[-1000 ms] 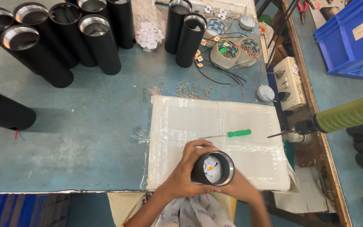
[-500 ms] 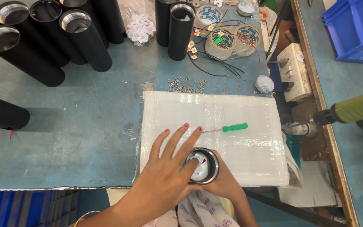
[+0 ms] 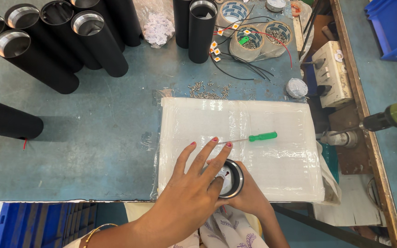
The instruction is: The person uses a green electric screwdriver to fasten screws into the bottom of a black cylindrical container. They insert a small LED module with wires into the container, secure it with a white plastic piece, and continue fastening screws. The person repeats this process on another container.
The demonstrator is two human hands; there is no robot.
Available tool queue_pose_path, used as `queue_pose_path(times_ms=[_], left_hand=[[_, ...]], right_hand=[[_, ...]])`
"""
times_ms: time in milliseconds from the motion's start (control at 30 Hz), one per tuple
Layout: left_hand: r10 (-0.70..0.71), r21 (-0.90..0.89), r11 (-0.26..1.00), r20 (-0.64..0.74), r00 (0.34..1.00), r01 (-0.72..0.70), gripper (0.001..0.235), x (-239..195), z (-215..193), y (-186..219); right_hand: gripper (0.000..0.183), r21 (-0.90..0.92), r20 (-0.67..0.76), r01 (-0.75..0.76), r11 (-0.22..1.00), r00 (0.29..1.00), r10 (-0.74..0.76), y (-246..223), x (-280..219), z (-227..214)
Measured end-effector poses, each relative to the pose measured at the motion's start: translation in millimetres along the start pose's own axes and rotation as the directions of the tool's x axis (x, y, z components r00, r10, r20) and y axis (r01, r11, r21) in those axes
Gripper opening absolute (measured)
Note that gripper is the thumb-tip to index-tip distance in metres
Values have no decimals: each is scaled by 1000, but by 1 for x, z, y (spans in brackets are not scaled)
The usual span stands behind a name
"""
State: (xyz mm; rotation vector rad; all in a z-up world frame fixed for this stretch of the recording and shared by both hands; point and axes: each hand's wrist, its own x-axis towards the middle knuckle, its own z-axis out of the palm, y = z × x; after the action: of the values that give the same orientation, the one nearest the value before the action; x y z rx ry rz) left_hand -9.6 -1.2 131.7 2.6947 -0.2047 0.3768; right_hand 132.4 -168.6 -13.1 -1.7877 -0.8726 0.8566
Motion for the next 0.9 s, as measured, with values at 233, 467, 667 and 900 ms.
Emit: queue_pose_path(times_ms=[233, 467, 667, 900], left_hand=[[9, 40, 999, -31, 999, -8, 47, -2, -2, 0], [14, 12, 1000, -19, 1000, -14, 44, -1, -1, -1], [11, 10, 1000, -8, 1000, -11, 45, -3, -1, -2], [-5, 8, 1000, -16, 1000, 5, 46, -3, -1, -1]], right_hand=[[112, 87, 0, -7, 996, 1000, 7, -1, -1, 0], [112, 54, -4, 0, 999, 1000, 1, 0, -1, 0], [113, 28, -13, -16, 999, 1000, 16, 1, -1, 1], [114, -18, -15, -8, 1000, 1000, 8, 1, -1, 1]])
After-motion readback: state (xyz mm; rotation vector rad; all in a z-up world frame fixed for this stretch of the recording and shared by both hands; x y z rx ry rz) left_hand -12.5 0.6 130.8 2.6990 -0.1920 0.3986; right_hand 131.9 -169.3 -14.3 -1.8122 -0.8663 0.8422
